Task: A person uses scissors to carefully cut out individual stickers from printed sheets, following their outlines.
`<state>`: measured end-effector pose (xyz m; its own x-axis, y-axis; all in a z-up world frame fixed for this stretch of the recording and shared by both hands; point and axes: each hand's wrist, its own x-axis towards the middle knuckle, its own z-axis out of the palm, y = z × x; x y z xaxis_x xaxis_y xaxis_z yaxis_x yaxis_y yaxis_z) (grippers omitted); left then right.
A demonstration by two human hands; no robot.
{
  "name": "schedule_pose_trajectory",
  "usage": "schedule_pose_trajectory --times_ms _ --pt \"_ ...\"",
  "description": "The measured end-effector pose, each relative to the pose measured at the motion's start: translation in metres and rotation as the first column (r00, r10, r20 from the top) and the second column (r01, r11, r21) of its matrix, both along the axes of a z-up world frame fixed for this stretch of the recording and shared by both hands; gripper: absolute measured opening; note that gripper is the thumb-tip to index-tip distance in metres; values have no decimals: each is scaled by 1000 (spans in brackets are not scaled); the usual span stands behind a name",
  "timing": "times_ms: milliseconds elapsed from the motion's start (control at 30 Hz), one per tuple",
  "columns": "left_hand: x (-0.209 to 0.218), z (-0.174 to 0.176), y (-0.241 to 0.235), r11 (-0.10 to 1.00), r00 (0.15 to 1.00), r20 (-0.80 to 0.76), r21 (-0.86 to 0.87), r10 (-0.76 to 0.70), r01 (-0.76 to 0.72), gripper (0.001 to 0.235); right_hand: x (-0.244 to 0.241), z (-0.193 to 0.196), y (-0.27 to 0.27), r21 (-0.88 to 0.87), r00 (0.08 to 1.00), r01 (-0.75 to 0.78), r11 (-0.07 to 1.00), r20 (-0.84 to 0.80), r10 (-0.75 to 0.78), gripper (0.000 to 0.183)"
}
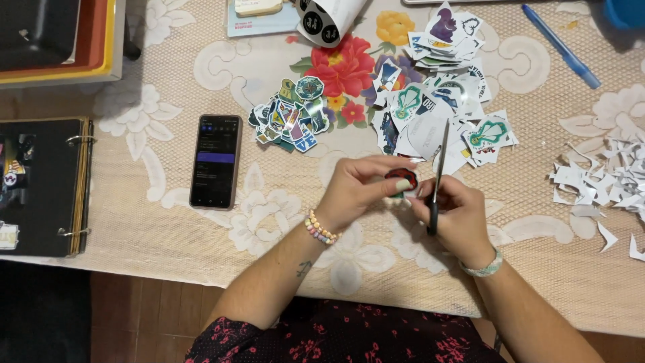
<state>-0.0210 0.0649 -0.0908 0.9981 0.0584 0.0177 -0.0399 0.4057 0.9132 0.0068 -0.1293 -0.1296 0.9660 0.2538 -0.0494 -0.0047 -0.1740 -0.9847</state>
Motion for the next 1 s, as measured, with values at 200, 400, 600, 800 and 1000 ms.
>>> schedule_pose_trajectory --times_ms 200,400,600,800,1000 --pt "23 29 63 785 869 -159 527 468 -326 16 14 44 -40 -131 976 51 990 214 -22 19" --pt "50 -23 143 190 804 194 916 562 -354 12 34 46 -86 -171 968 211 962 177 -181 21" --pt "60 -30 144 -64 796 279 955 537 -291 27 38 37 -125 -174 934 340 924 178 -310 19" --pt "50 -22 133 -180 754 513 856 410 -485 28 42 30 -158 -178 922 374 910 179 -344 22" --pt "47 11 71 -16 826 513 852 233 -524 17 50 24 -185 -473 838 538 698 395 -378 21"
